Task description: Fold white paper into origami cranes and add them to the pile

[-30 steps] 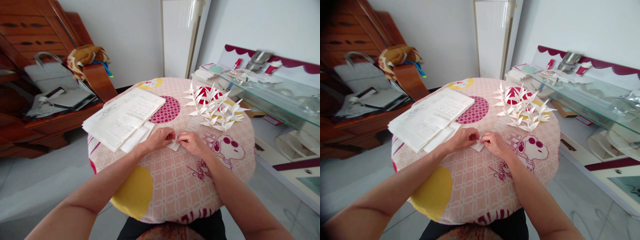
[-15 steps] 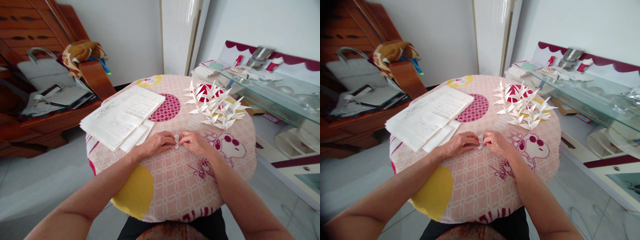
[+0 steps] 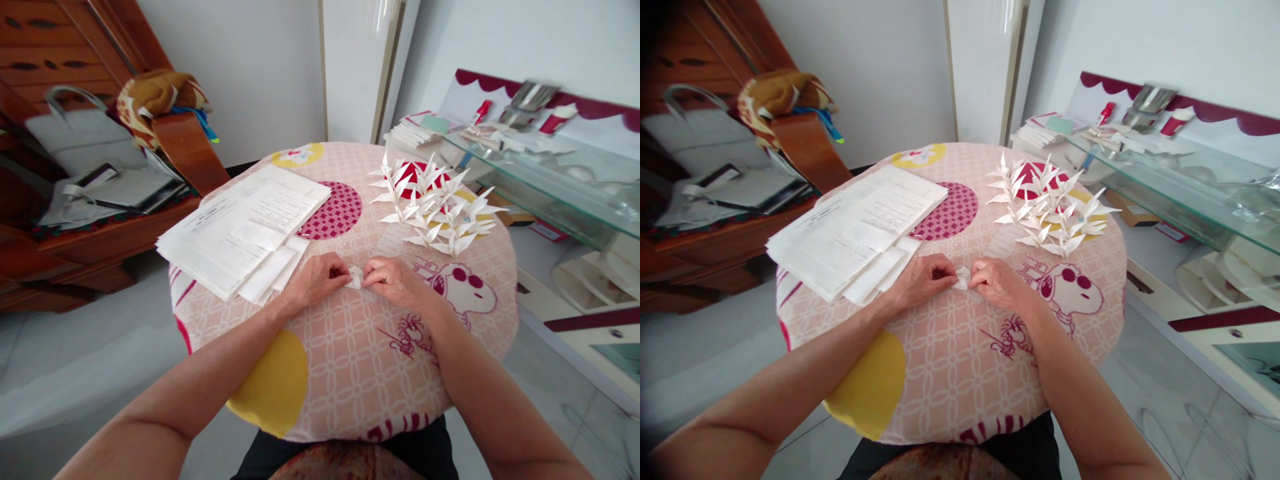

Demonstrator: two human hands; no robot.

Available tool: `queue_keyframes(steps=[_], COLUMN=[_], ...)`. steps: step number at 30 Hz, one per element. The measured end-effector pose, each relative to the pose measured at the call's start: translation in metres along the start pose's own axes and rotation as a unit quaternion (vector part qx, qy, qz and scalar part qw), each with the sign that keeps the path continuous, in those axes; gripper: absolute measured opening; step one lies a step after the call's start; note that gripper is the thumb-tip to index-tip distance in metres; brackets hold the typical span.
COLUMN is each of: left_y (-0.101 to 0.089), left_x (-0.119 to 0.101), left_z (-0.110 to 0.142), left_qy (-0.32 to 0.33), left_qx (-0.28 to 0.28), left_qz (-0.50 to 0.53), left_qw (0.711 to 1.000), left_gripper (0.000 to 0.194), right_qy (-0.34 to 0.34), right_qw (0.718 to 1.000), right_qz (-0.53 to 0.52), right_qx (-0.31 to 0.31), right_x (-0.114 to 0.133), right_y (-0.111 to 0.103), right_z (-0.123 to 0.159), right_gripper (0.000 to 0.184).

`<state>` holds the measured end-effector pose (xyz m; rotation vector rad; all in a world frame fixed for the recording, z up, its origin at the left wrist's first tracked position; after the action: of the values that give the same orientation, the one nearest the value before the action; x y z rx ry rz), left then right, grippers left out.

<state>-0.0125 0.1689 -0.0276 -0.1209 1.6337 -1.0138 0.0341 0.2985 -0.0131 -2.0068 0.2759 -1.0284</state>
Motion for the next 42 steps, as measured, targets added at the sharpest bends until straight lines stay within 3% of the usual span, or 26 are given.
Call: queue_keyframes(steps=[18,42], left_y=[0.006,0.007], left_x=[-0.006,-0.004], left_z=[0.002,-0.003], left_qy=[-0.033,-0.035], left_qx=[-0.028,-0.037], left_qz=[-0.080,-0.122], left_qw=[0.996,0.991], left_gripper=[0.013,0.013], right_qy=[-0.013,0.008], right_qw=[0.997,0.997], right_qz=[0.033,0.017], right_qx=[0.074,0.079], right_x=[0.011,0.012], right_y=[0.008,0.008], right_z=[0.000,0.000], right_gripper=[0.032,0.030])
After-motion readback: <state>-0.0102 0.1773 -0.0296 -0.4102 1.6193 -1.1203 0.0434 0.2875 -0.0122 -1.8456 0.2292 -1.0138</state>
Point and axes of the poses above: each hand's wrist, its own z-axis away from the middle knuckle, its own y-axis out of the palm, x = y × z, the point moved 8 cm from there along -z, towards the middle knuckle, and after that the axes turned 9 degrees about -y, right-handed, at the moved point
